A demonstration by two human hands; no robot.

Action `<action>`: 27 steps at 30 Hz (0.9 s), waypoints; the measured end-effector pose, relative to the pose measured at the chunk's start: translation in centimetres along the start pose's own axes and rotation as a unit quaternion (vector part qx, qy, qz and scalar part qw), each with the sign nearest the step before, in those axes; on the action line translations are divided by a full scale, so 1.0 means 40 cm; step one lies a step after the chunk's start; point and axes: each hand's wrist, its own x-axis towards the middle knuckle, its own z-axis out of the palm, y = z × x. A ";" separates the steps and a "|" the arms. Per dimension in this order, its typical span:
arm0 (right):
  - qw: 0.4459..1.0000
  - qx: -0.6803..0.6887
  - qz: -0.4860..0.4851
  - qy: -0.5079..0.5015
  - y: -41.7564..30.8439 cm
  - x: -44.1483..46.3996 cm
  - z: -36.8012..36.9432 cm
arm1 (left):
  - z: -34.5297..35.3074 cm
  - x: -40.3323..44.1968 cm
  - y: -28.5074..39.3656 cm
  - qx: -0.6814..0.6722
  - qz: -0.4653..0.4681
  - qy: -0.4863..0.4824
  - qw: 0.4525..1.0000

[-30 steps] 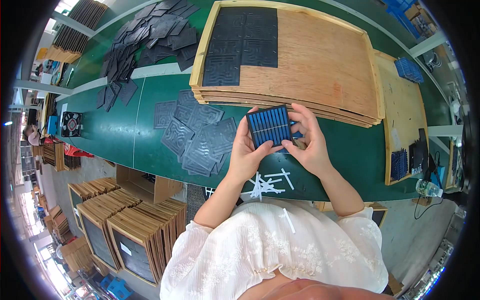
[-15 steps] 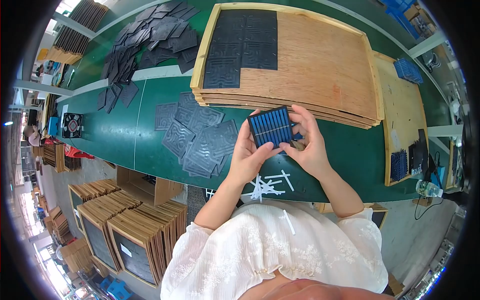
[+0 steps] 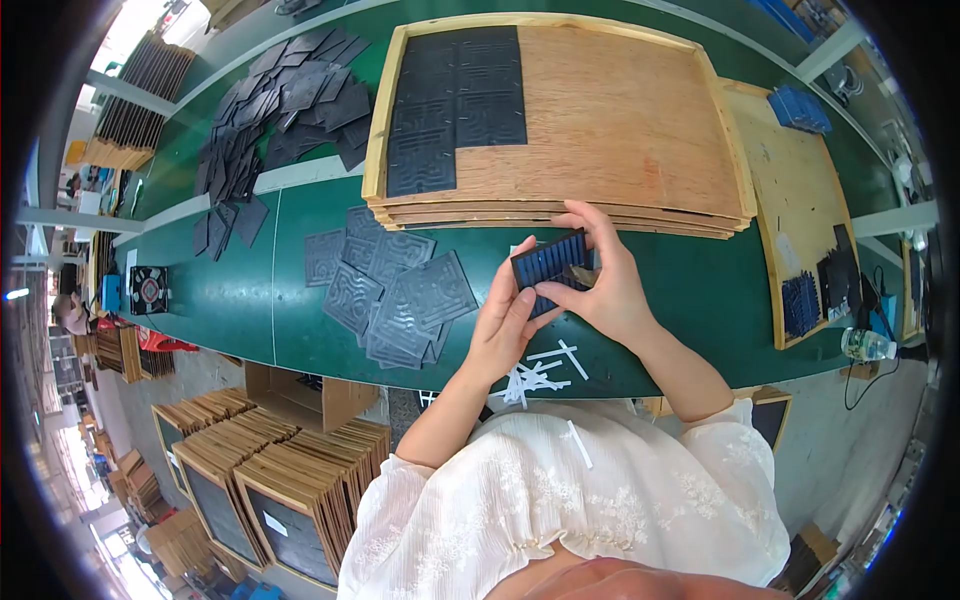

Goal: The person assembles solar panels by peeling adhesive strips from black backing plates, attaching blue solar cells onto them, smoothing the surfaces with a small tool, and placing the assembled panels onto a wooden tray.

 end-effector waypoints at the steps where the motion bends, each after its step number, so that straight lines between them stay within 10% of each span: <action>1: 1.000 0.009 0.016 -0.006 -0.004 0.000 -0.004 | -0.002 0.001 -0.003 -0.010 0.003 -0.008 1.000; 15: 0.955 0.243 0.166 -0.040 0.023 0.010 -0.078 | -0.009 0.012 0.034 -0.146 -0.017 -0.015 0.989; 21: 0.939 0.296 0.174 0.010 0.027 0.009 -0.082 | -0.063 0.006 -0.002 0.220 0.121 0.131 0.959; 27: 0.953 0.263 0.150 -0.016 0.033 0.006 -0.070 | -0.033 0.012 -0.004 0.193 0.115 0.145 0.964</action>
